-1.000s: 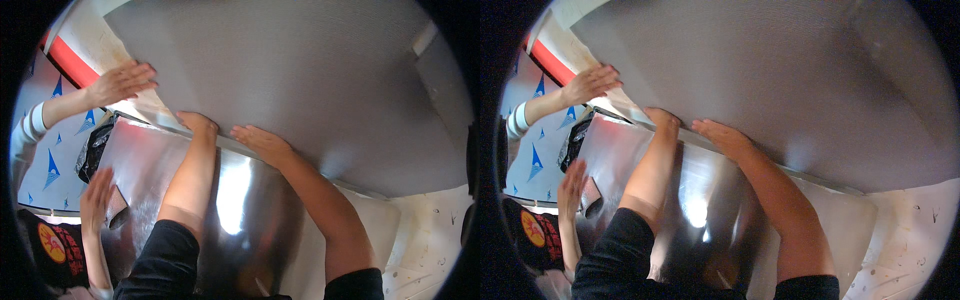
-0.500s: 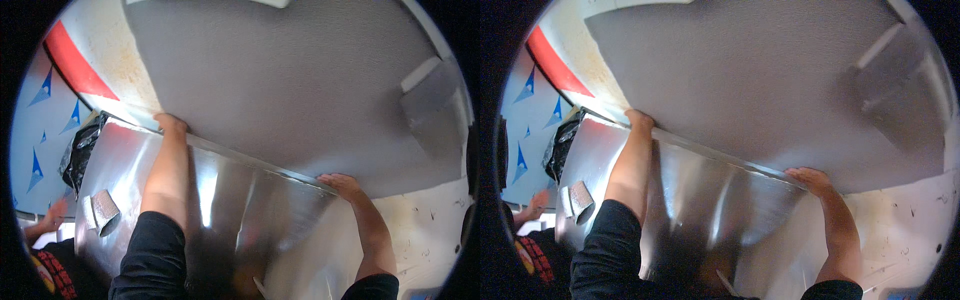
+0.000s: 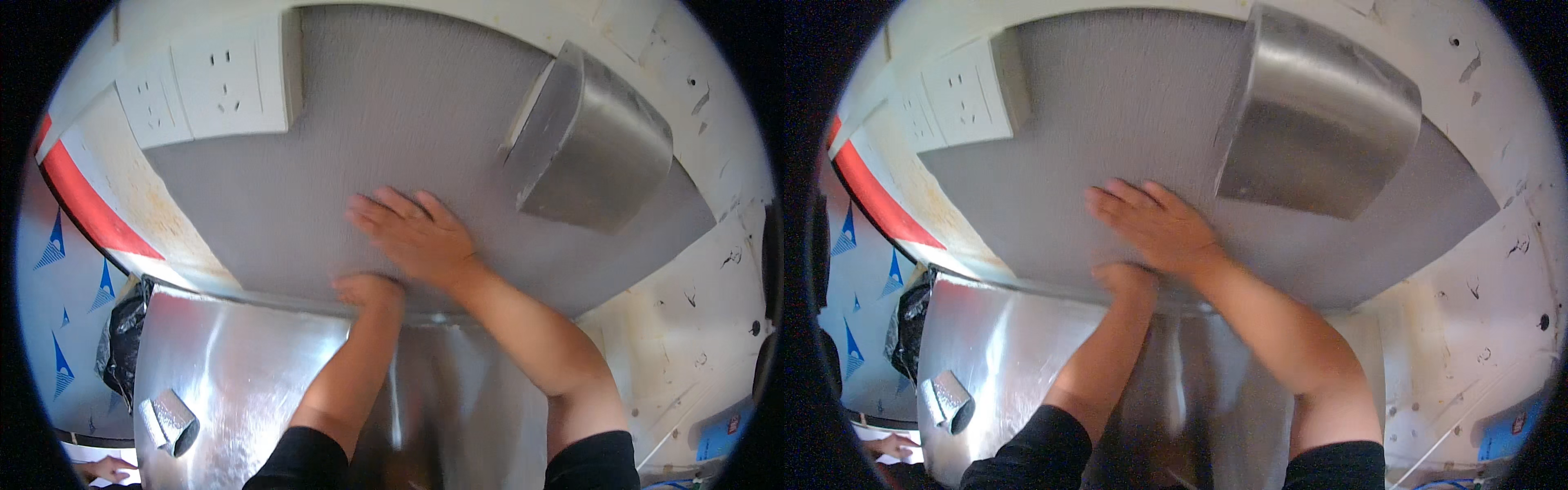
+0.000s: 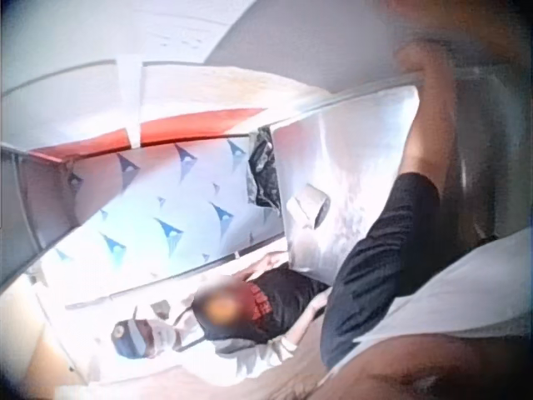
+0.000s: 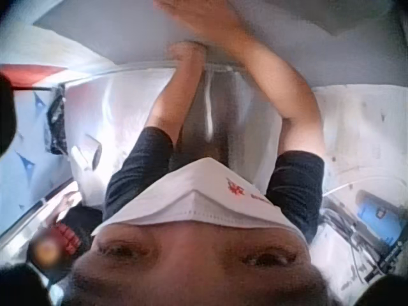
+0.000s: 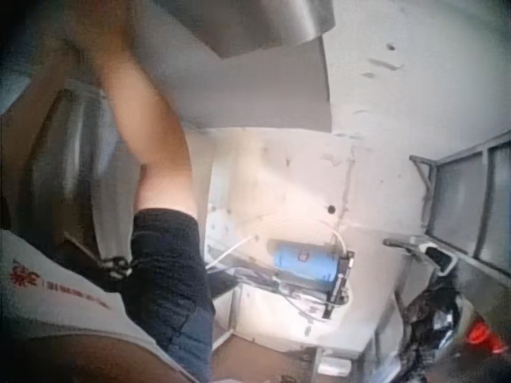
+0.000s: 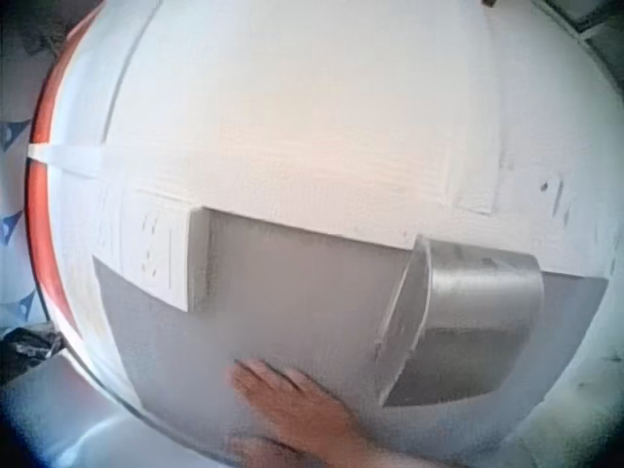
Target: The person applies bubble wrap insulation to a curved metal surface, smoothing it into place and taping the edges. They then place a pre-cut grey foam board over the insulated area, aligning it with wall outlets and pressing it down to secure it.
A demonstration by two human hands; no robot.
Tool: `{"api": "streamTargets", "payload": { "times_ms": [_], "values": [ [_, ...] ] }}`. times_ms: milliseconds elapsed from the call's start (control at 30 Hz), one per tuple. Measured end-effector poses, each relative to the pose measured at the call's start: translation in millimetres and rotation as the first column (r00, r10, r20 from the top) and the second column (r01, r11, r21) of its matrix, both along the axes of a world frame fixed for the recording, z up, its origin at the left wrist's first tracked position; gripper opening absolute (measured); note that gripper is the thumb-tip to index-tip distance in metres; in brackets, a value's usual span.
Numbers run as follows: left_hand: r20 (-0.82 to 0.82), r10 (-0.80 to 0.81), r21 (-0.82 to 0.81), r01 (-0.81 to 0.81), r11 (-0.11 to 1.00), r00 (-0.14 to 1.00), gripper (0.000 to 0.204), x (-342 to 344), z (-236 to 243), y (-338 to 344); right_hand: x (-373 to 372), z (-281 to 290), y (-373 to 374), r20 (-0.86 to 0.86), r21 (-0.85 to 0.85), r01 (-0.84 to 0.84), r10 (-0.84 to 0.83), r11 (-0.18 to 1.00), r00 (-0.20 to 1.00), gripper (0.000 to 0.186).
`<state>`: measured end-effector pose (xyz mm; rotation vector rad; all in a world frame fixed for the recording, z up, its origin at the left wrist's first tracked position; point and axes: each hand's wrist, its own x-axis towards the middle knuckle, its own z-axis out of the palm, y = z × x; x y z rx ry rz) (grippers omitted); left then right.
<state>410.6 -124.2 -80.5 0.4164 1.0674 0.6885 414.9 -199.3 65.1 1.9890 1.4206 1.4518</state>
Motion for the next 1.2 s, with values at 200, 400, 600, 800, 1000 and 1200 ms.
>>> {"api": "streamTargets", "payload": {
  "times_ms": [200,400,600,800,1000,1200],
  "values": [
    [-0.063,0.080,-0.230,-0.092,0.969,0.995,0.061,-12.5,42.7,-8.2,-5.4,67.3,46.8,-0.073,0.161,-0.082,0.094,0.984,0.993,0.061],
    [-0.060,-0.103,0.578,0.119,0.808,0.993,0.059,-7.8,56.0,26.4,-5.7,73.8,24.5,-0.203,0.255,0.051,0.002,0.966,0.979,0.061],
    [-0.116,0.177,0.698,0.207,-0.685,0.977,0.060,-19.1,144.7,39.0,1.0,49.8,-123.0,-0.752,-0.136,0.706,-0.536,0.695,0.383,0.058],
    [0.058,0.188,0.392,0.151,-0.907,0.980,0.060,-16.4,226.3,50.6,37.0,73.7,-193.8,-0.295,0.530,0.332,-0.198,0.780,0.935,0.060],
    [0.098,0.210,0.359,0.162,-0.919,0.973,0.056,-11.7,245.5,47.6,32.9,112.6,-170.1,-0.204,0.493,0.216,-0.129,0.843,0.970,0.053],
    [0.216,0.280,0.248,0.225,-0.942,0.935,0.060,-8.4,253.1,52.6,37.6,119.7,-190.3,-0.150,0.484,0.105,-0.036,0.869,0.988,0.053]
  ]
}}
